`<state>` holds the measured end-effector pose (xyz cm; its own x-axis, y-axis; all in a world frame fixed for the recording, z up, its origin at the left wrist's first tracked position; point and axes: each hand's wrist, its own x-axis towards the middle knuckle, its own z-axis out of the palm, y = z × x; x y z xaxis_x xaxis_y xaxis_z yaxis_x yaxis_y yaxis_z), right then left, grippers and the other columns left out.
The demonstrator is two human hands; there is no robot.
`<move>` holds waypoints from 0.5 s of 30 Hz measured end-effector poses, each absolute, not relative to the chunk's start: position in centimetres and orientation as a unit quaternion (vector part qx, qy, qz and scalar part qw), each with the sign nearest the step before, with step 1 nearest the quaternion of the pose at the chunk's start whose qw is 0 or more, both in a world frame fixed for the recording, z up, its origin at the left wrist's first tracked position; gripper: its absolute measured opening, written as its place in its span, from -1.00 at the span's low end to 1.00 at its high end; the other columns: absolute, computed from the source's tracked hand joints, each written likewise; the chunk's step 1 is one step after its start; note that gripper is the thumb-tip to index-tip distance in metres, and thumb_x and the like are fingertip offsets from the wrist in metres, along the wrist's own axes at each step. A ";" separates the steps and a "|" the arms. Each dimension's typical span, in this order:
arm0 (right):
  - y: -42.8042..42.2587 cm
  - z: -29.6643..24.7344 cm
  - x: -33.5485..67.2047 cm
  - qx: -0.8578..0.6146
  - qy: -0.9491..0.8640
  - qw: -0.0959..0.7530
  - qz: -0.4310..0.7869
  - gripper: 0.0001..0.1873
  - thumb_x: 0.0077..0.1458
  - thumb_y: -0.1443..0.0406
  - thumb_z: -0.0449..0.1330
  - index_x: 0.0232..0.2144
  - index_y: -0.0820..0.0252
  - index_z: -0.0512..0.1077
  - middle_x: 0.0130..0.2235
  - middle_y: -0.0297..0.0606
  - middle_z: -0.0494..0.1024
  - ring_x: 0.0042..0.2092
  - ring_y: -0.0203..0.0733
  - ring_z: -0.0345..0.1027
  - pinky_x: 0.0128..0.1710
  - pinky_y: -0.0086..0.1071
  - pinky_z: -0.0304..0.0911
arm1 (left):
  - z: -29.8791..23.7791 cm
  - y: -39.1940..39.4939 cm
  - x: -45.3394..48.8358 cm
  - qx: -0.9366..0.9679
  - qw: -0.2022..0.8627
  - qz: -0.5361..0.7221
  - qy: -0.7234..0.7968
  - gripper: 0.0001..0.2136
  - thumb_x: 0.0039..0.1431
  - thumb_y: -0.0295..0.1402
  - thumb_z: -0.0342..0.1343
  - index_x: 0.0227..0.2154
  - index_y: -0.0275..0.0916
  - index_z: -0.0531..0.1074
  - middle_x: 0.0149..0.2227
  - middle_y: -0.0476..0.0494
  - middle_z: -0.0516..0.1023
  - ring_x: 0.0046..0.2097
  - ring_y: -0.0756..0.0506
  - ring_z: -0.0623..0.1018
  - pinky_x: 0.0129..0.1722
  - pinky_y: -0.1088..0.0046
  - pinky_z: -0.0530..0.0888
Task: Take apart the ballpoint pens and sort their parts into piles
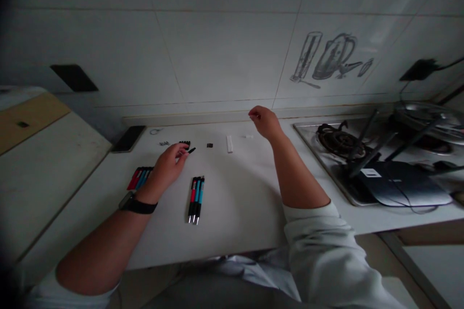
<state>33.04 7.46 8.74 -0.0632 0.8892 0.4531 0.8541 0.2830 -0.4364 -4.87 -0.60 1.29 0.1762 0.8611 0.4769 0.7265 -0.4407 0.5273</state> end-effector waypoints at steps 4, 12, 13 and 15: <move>8.8 5.2 35.7 -0.662 -0.677 0.320 0.041 -0.79 0.23 0.29 0.20 -0.14 0.19 0.58 -0.19 -0.15 0.67 -0.23 -0.14 0.45 -0.19 -0.33 0.26 | 1.1 -0.5 -4.7 0.767 0.094 0.364 0.520 -0.76 0.30 -0.43 0.11 0.02 -0.20 0.43 -0.13 -0.17 0.58 -0.17 -0.13 0.59 -0.06 0.24 0.54; 10.0 0.1 36.7 -0.699 -0.690 0.182 0.045 -0.79 0.18 0.30 0.25 -0.17 0.11 0.66 -0.16 -0.19 0.70 -0.16 -0.13 0.52 -0.17 -0.36 0.30 | 1.1 -0.6 -4.7 0.767 0.098 0.365 0.518 -0.75 0.30 -0.42 0.11 0.02 -0.19 0.44 -0.12 -0.16 0.59 -0.17 -0.13 0.59 -0.06 0.25 0.55; 10.1 -0.1 36.9 -0.704 -0.687 0.173 0.041 -0.79 0.18 0.29 0.25 -0.17 0.11 0.66 -0.16 -0.18 0.71 -0.16 -0.13 0.53 -0.16 -0.35 0.31 | 1.1 -0.6 -4.8 0.766 0.099 0.368 0.518 -0.75 0.30 -0.42 0.12 0.01 -0.19 0.44 -0.12 -0.16 0.58 -0.18 -0.12 0.59 -0.06 0.25 0.54; 10.3 -0.4 37.2 -0.711 -0.684 0.160 0.035 -0.78 0.17 0.28 0.26 -0.16 0.12 0.67 -0.16 -0.16 0.70 -0.16 -0.12 0.53 -0.15 -0.35 0.32 | 1.0 -0.6 -4.8 0.765 0.102 0.370 0.517 -0.75 0.29 -0.43 0.12 0.01 -0.19 0.44 -0.13 -0.15 0.58 -0.18 -0.11 0.59 -0.07 0.27 0.54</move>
